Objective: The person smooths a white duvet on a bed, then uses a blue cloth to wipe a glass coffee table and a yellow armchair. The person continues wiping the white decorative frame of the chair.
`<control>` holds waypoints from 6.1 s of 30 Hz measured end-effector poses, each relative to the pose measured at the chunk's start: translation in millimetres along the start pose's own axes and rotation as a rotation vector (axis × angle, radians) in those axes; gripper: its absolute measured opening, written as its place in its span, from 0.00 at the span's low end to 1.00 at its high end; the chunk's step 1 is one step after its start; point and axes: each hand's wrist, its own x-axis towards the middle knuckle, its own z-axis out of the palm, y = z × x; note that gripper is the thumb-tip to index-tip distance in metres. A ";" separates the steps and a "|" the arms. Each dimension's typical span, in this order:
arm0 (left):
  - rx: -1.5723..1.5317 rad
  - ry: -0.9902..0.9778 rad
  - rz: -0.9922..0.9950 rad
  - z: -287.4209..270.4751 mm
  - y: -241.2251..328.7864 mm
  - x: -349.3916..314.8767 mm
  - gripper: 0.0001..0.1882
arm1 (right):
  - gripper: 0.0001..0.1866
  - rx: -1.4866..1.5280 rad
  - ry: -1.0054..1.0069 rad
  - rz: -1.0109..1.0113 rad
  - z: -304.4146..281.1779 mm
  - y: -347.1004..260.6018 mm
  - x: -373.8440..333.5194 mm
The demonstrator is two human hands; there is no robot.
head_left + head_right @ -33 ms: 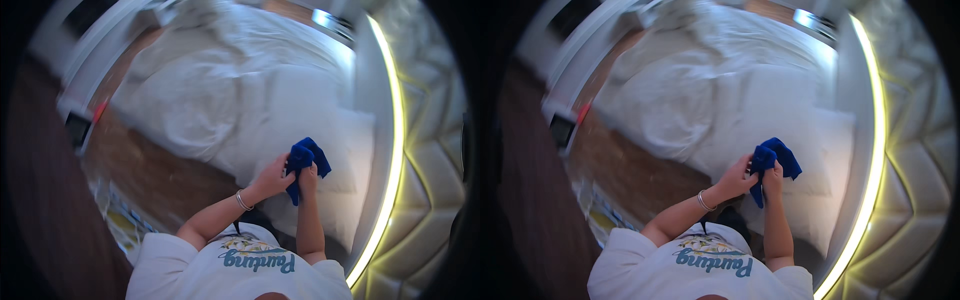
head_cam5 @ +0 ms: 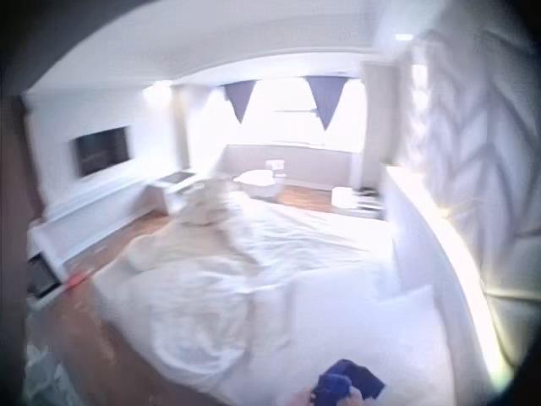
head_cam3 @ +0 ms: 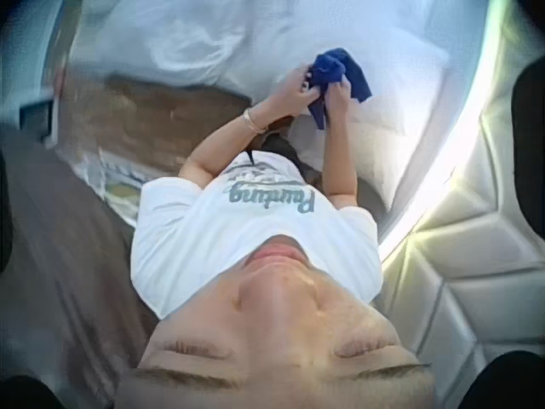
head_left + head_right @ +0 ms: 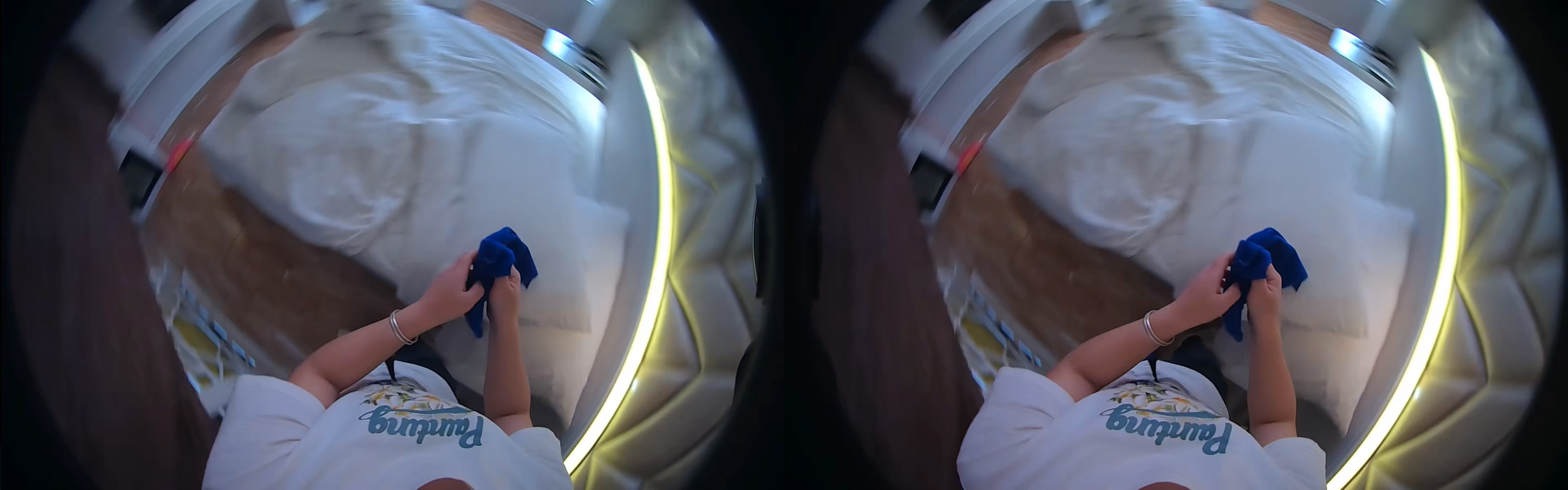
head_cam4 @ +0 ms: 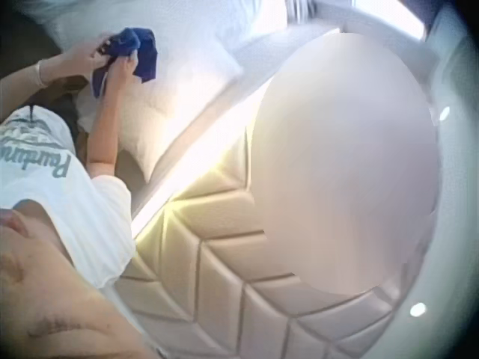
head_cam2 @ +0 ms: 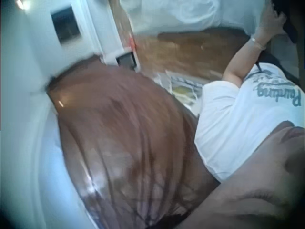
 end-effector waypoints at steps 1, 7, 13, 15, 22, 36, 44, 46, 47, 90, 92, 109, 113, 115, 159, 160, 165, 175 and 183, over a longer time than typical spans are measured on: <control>-0.028 0.176 0.070 -24.0 -15.6 -17.1 0.21 | 0.18 -0.048 -0.089 -0.006 29.2 20.8 0.8; -0.129 0.840 -0.091 -203.7 -77.5 -92.3 0.12 | 0.17 -0.174 -0.503 0.181 237.6 102.2 18.4; -0.243 1.170 -0.198 -347.5 -128.6 -204.2 0.14 | 0.19 0.147 -0.642 0.588 407.2 161.8 -20.0; -0.245 1.188 -0.227 -373.8 -118.4 -228.1 0.14 | 0.18 0.145 -0.705 0.688 449.5 174.6 -27.8; -0.321 1.310 -0.333 -445.5 -148.7 -238.1 0.12 | 0.18 -0.329 -1.090 0.648 574.3 227.4 -41.7; -0.335 1.954 -0.356 -659.2 -257.9 -107.6 0.13 | 0.16 -0.538 -1.343 0.702 772.0 372.3 88.2; -0.255 1.851 -0.574 -791.8 -358.1 -82.6 0.20 | 0.22 -0.394 -0.995 0.877 884.9 455.4 149.8; -0.415 1.779 -0.425 -829.9 -391.5 -81.8 0.20 | 0.26 -0.431 -0.919 0.944 916.4 481.4 165.8; -0.662 1.710 -0.336 -849.5 -407.5 -83.5 0.19 | 0.29 -0.476 -0.923 0.961 933.2 495.8 171.6; -0.955 1.694 -0.159 -1514.1 -926.0 -424.2 0.10 | 0.14 -0.516 -1.153 1.153 1571.0 1177.2 48.7; -0.944 1.740 -0.195 -1538.3 -912.2 -470.4 0.16 | 0.14 -0.571 -1.275 1.073 1608.4 1180.0 5.7; -0.530 3.069 -0.702 -1629.4 -726.1 -674.7 0.12 | 0.11 -0.473 -2.740 -0.302 1832.8 1094.4 -238.2; -0.292 3.041 -1.020 -1615.7 -657.0 -698.1 0.08 | 0.12 -0.984 -2.865 -0.479 1866.7 1052.5 -301.0; -0.040 2.916 -1.251 -1605.8 -625.6 -717.8 0.10 | 0.14 -0.923 -2.809 0.095 1863.2 1044.0 -346.1; -1.008 3.509 -1.853 -1384.5 -691.9 -1274.9 0.16 | 0.14 0.018 -3.930 -0.525 1618.5 1125.2 -1059.4; -0.998 3.521 -1.929 -1382.4 -693.4 -1280.2 0.16 | 0.13 -0.060 -3.945 -0.358 1615.3 1129.6 -1062.6; -0.878 3.271 -2.536 -1364.3 -704.3 -1295.8 0.24 | 0.20 0.461 -3.757 -0.388 1602.2 1136.1 -1114.0; -1.876 2.543 -1.443 -1299.9 -821.4 -1362.2 0.35 | 0.36 0.694 -3.874 -1.621 1544.3 1265.2 -1162.1; -1.882 2.587 -2.368 -1211.4 -885.4 -1399.5 0.34 | 0.37 1.576 -3.820 -1.451 1391.2 1269.0 -1244.3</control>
